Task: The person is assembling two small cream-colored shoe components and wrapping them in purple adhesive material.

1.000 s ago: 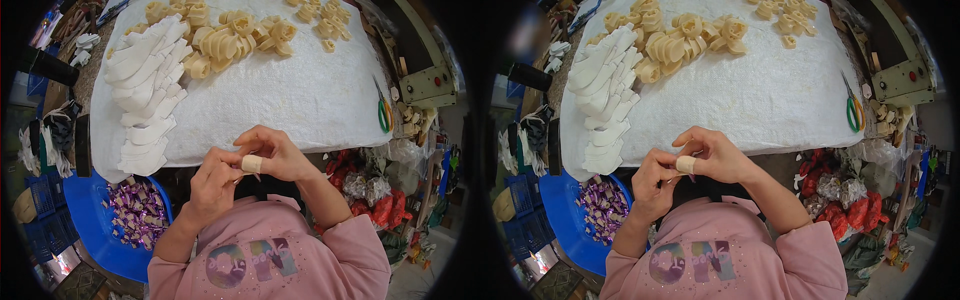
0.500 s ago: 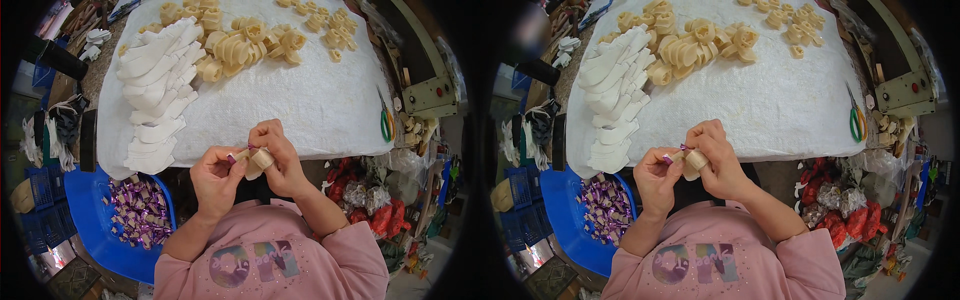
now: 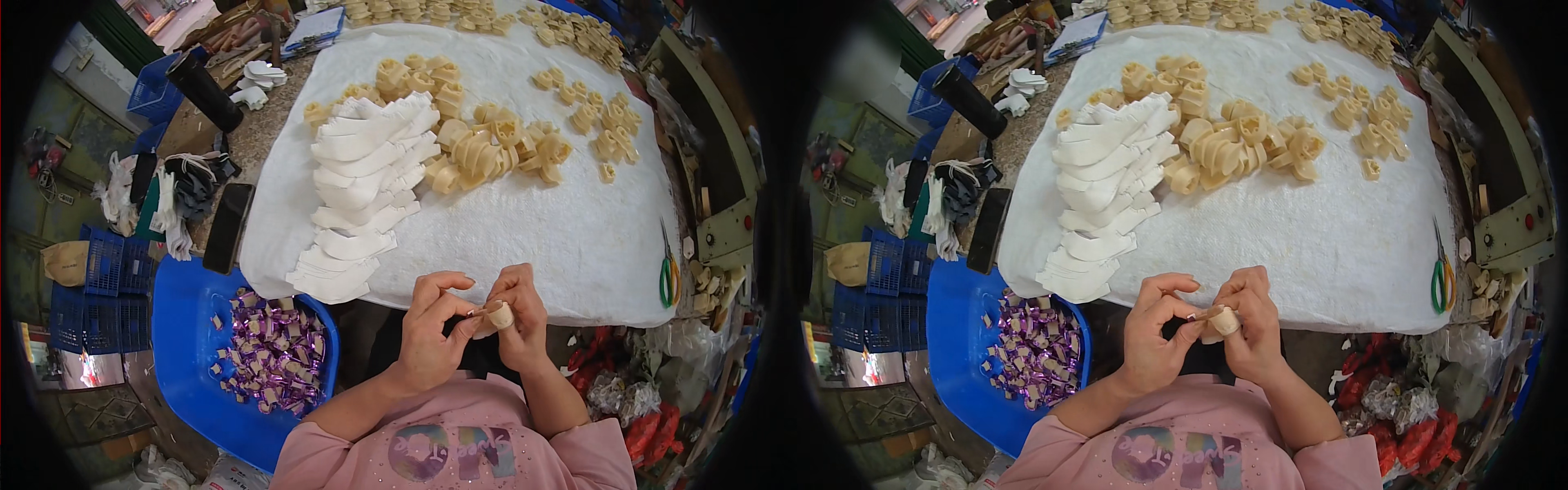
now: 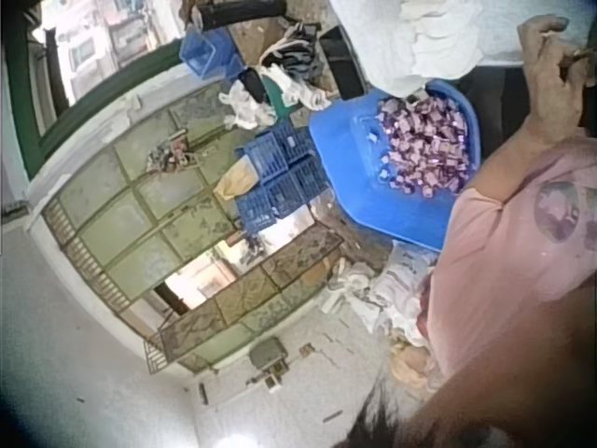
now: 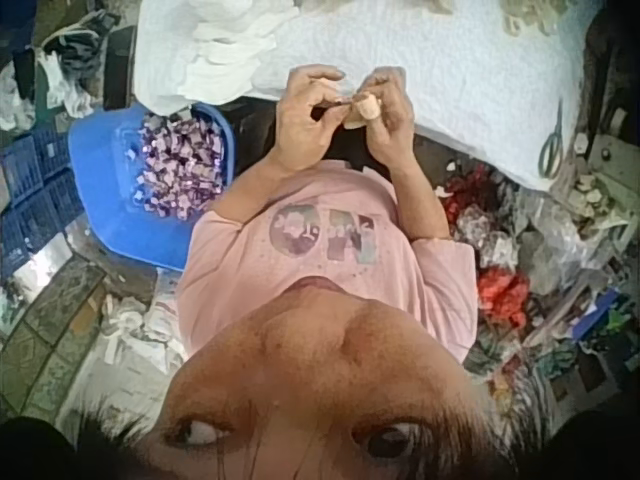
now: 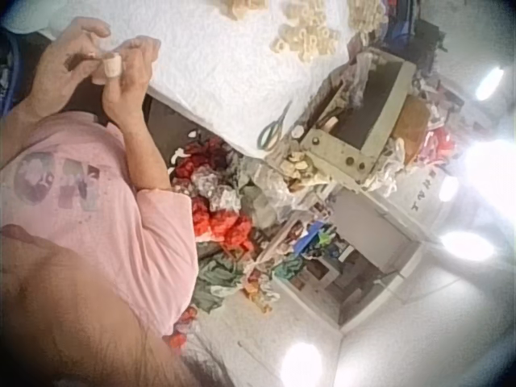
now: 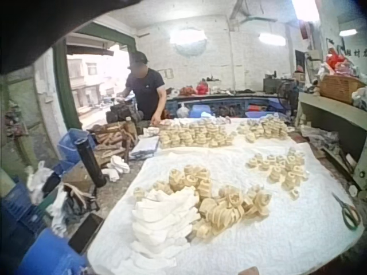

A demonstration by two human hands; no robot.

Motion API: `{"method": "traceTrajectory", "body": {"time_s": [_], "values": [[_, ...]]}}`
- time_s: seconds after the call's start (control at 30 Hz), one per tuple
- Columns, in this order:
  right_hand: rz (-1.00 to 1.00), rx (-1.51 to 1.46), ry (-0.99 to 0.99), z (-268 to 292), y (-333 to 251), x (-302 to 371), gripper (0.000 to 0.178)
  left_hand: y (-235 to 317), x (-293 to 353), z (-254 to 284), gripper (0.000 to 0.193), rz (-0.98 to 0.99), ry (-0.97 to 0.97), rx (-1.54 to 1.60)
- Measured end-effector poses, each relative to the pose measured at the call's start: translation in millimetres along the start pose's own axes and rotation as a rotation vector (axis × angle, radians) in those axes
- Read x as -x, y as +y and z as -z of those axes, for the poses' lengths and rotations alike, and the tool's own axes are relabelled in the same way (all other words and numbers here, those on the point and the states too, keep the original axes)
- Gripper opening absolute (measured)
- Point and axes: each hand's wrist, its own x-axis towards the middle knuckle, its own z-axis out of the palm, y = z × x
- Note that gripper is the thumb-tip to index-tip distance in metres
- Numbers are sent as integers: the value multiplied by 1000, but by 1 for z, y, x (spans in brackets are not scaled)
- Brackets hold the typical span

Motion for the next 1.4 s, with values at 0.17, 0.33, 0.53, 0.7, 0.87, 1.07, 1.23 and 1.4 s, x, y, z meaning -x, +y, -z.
{"method": "traceTrajectory", "body": {"time_s": [0.17, 0.33, 0.53, 0.7, 0.87, 1.07, 1.23, 1.4], "values": [[-316, -611, -181, 10, 2, -16, 20, -4, -5, 14, 10, 18, -38, 96], [-605, -763, -330, 26, 2, -19, 45, -8, -5, 13, 25, -277, -95, 75], [-44, -177, -214, 21, -1, -25, 51, -12, -1, 16, 53, 152, -288, 550], [46, -195, -220, 9, -7, -18, 50, -14, 7, 2, 55, 404, -450, 869], [51, -17, -172, 2, -7, -7, 46, -12, 14, -1, 48, 379, -301, 635], [-356, -734, -202, -1, 7, -13, 31, 0, 7, -2, 56, 295, -361, 754], [-458, -847, -323, -1, -3, -8, 16, 7, 8, -12, 66, 226, -252, 618], [-328, -674, -155, -29, -6, 1, 22, 5, 5, -10, 62, 120, -75, 343]]}}
